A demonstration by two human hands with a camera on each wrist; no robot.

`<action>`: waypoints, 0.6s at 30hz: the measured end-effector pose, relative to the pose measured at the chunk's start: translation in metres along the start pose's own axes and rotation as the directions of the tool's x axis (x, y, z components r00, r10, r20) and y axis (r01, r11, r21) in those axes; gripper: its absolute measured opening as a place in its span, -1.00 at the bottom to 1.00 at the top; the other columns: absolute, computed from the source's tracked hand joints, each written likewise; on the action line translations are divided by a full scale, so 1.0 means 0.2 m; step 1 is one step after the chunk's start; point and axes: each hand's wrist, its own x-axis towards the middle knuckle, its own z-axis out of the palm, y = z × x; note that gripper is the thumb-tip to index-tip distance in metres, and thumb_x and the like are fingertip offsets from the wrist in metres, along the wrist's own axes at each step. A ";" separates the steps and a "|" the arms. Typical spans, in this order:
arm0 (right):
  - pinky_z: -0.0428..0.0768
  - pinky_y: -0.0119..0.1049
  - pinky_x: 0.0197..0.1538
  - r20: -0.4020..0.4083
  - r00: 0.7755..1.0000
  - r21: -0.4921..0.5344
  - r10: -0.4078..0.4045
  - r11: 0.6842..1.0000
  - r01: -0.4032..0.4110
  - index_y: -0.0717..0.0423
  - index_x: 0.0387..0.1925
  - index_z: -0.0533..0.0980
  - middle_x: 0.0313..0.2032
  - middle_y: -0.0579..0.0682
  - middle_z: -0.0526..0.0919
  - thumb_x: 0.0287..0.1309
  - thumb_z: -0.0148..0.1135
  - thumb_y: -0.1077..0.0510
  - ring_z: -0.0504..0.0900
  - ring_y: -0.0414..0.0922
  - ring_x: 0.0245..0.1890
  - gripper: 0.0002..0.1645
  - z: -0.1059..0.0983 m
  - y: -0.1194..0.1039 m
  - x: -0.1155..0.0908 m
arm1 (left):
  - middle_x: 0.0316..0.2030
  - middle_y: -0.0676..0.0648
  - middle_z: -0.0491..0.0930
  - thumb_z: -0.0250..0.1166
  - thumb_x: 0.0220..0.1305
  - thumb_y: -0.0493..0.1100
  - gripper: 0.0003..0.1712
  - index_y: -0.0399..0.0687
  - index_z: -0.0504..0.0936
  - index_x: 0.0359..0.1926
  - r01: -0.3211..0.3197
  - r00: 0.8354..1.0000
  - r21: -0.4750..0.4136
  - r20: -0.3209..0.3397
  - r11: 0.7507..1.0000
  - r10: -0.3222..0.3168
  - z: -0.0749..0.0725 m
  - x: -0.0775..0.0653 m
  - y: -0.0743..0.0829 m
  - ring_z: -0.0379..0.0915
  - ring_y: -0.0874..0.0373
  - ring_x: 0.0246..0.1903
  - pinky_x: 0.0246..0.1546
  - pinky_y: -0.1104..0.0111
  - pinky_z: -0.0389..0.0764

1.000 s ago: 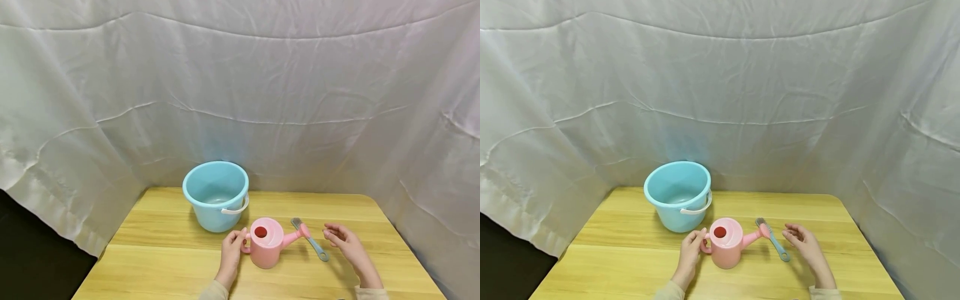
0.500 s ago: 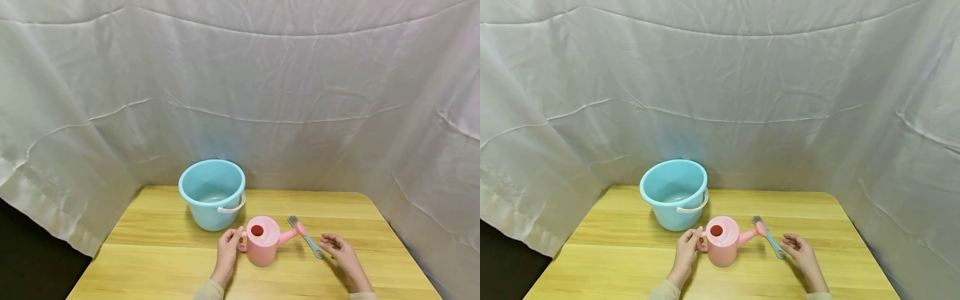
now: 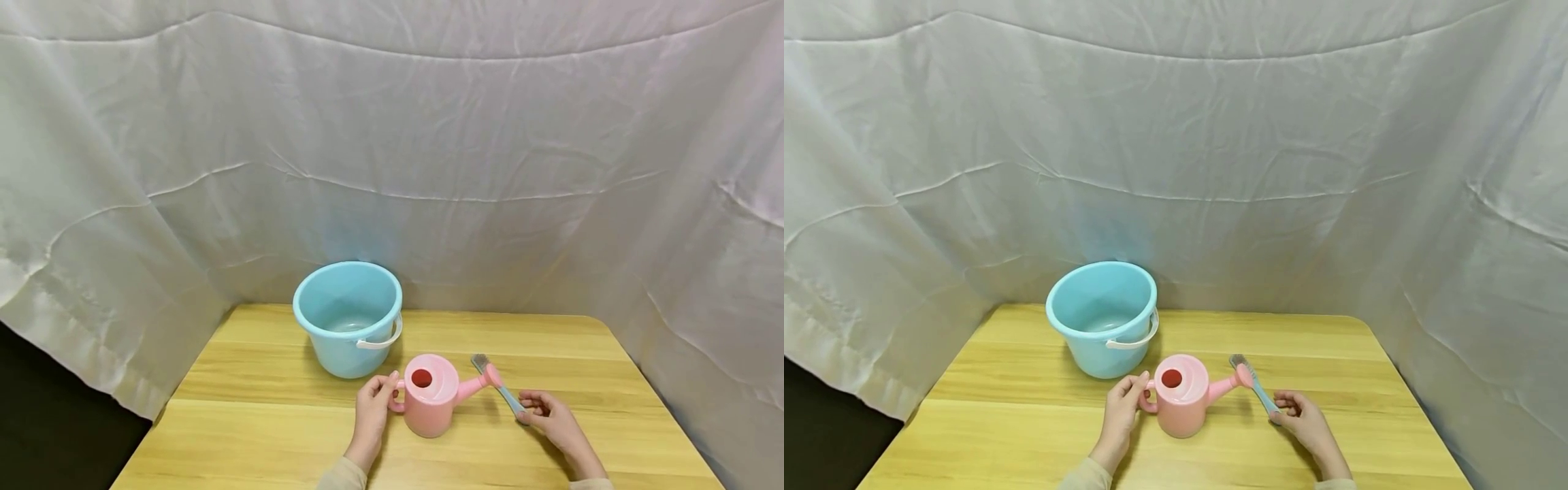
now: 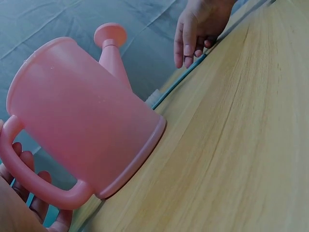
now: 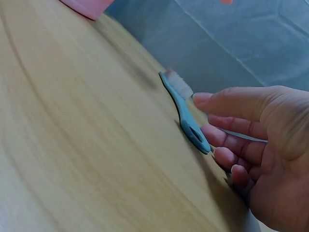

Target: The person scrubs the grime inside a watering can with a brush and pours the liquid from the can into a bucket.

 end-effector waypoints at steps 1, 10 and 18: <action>0.53 -0.47 -0.22 0.004 1.000 -0.013 -0.002 1.000 0.002 0.40 0.18 0.40 0.00 0.23 0.61 0.06 0.42 0.22 0.48 -0.26 -0.25 -0.32 0.00 0.00 0.00 | -0.49 -0.03 0.47 0.29 0.32 -0.07 -0.58 -0.46 0.54 -0.30 -0.002 1.000 0.001 0.000 1.000 0.002 0.00 0.00 -0.01 0.46 0.20 -0.65 -0.38 0.19 0.76; 0.41 -0.49 -0.22 0.002 0.996 -0.158 -0.092 0.983 0.091 0.33 0.11 0.49 -0.09 0.13 0.62 -0.08 0.48 0.29 0.41 -0.29 -0.26 -0.36 0.01 0.02 0.02 | -0.49 -0.03 0.48 0.30 0.30 -0.04 -0.62 -0.36 0.57 -0.33 -0.009 1.000 -0.009 -0.010 1.000 0.009 0.01 0.00 0.00 0.44 0.22 -0.65 -0.41 0.20 0.76; 0.32 -0.47 -0.29 0.009 0.998 -0.202 -0.064 0.977 0.064 0.33 0.11 0.49 -0.19 0.07 0.58 -0.09 0.47 0.29 0.33 -0.23 -0.31 -0.35 0.02 0.00 0.01 | -0.50 -0.06 0.47 0.32 0.28 -0.02 -0.60 -0.35 0.56 -0.36 -0.045 0.999 0.001 -0.006 0.999 0.045 0.00 0.00 -0.01 0.43 0.24 -0.65 -0.45 0.23 0.75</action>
